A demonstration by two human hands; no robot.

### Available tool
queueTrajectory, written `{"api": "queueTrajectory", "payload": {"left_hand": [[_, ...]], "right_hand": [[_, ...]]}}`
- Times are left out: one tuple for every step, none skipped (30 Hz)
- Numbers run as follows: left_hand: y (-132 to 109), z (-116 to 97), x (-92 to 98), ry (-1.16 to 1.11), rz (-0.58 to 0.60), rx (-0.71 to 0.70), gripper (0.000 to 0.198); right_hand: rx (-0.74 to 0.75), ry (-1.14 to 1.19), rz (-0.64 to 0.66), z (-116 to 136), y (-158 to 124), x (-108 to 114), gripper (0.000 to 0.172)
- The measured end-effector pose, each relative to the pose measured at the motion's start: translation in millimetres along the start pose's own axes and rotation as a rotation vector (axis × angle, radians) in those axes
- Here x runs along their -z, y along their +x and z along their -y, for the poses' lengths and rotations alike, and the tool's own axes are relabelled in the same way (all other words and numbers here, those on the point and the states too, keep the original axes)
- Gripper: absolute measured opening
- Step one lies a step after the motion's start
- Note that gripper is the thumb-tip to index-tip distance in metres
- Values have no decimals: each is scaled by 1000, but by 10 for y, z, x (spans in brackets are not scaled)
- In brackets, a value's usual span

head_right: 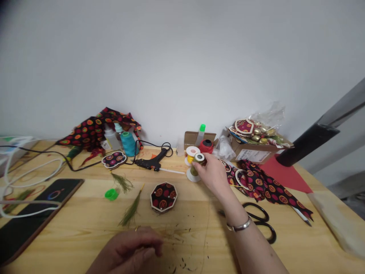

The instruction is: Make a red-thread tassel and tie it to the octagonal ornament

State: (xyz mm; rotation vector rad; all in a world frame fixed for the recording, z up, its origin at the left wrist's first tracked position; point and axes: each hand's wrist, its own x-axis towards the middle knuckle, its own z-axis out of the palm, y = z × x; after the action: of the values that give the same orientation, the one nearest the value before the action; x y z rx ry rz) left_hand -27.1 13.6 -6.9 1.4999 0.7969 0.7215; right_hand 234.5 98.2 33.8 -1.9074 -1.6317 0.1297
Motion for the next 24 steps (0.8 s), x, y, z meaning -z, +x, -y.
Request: {"api": "queueTrajectory", "payload": {"left_hand": [[5,-6,-22,-20,-69,31,14],[9,-16,-45,-45,-128,66,13],[13,-28,-67,-69,-171,98,12],[17,-39,-87,-89,-193,120,11],[20,-49,-105,-102,-202,133,10],[22,-56,-120,-116,-205,147,10],[24,-60,-133,-132,-204,162,9],[25,-60,-144,-148,-203,176,9],[27,-57,-154,-163,-202,186,10],[27,-50,-162,-173,-201,192,10],[28,-41,-169,-181,-201,195,11],[29,-29,-176,-185,-198,193,11],[30,-16,-182,-187,-195,190,11],[30,-3,-188,-189,-191,189,11],[29,11,-192,-192,-187,189,11],[28,24,-196,-193,-183,190,12],[27,36,-198,-189,-178,189,12],[24,47,-198,-183,-173,190,13],[21,55,-197,-176,-167,193,13],[19,61,-194,-171,-162,198,13],[17,65,-191,-163,-158,204,14],[15,68,-188,-153,-155,209,14],[15,69,-185,-146,-153,214,14],[16,71,-184,-137,-151,217,14]], "right_hand": [[2,11,0,1,-11,12,23],[5,23,0,1,-21,24,23],[9,33,2,-2,-29,32,22],[11,41,3,-7,-34,36,22],[13,45,4,-14,-34,34,22],[15,45,4,-23,-31,26,21],[15,43,4,-31,-24,12,21],[14,38,4,-38,-14,-6,21],[13,32,5,-43,-2,-27,21],[14,26,7,-43,11,-49,22],[16,18,12,-40,25,-70,23],[17,9,18,-32,37,-86,25],[18,-2,24,-22,49,-97,27],[19,-16,31,-10,57,-101,28],[18,-33,40,1,62,-97,29],[14,-54,52,11,62,-85,30],[8,-81,65,17,54,-66,31],[0,-113,80,18,36,-42,32],[-10,-152,99,16,8,-15,32],[-22,-198,123,10,-32,13,30],[-33,-248,152,1,-84,38,27],[-41,-299,189,-8,-146,60,23],[-48,-348,233,-17,-216,76,19],[-54,-394,280,-25,-289,86,17]]}}
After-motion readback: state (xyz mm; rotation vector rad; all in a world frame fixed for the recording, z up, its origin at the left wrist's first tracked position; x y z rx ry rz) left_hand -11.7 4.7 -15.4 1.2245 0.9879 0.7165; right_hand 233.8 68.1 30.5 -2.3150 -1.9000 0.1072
